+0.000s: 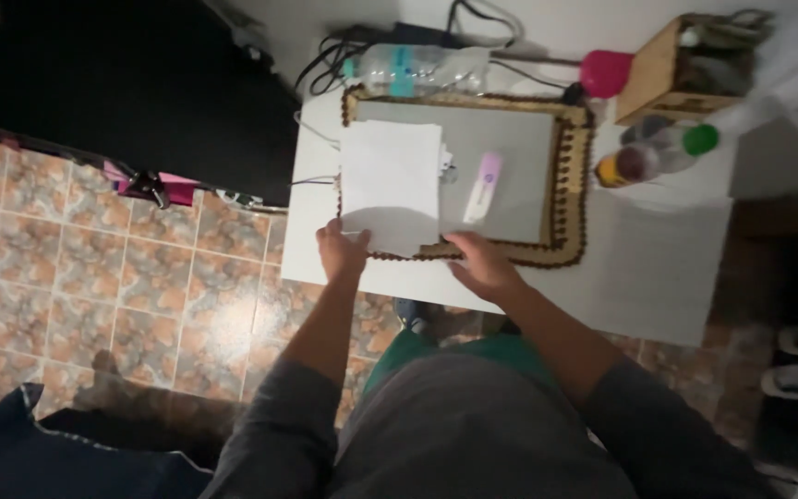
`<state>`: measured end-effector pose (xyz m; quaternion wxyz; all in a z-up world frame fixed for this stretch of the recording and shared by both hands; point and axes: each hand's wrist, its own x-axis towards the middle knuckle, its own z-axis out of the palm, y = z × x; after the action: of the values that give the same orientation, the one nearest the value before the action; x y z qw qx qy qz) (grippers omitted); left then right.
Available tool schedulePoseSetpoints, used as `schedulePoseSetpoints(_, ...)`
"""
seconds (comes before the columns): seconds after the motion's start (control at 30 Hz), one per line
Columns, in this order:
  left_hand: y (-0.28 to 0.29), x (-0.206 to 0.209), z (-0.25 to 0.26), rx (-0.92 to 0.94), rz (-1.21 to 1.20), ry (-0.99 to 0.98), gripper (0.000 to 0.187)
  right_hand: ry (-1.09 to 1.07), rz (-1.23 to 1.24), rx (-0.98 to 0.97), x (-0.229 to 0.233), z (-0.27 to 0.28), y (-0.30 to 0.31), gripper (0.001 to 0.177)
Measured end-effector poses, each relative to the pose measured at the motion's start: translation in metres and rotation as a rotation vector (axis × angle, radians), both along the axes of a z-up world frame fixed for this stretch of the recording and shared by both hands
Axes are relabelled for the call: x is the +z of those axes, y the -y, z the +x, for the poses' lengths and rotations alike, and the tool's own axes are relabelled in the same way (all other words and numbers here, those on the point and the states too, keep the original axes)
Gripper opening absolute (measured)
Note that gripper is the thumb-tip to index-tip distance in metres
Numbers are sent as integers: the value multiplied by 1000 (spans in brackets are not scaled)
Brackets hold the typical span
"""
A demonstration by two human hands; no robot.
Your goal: Organizing and sorting various papers and documents on a desk next to a laptop.
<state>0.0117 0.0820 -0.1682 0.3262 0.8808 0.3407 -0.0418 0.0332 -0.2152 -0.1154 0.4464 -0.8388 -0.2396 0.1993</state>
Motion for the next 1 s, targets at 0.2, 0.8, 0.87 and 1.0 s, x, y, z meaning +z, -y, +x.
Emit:
schedulePoseSetpoints(0.2,-4,7,-9,101,-143,125,62,303,-217,18,-27,2,-73,62)
schedulePoseSetpoints(0.8,-4,31,-8,-23,-232,249,16,436,-334,40,-18,-9,-88,65)
schedulePoseSetpoints(0.87,6,53,-8,-80,-163,243,14,421,-292,-14,-32,-8,-80,65)
schedulePoseSetpoints(1.0,24,74,-28,-427,50,449,14,-780,523,-479,-8,19,-77,61)
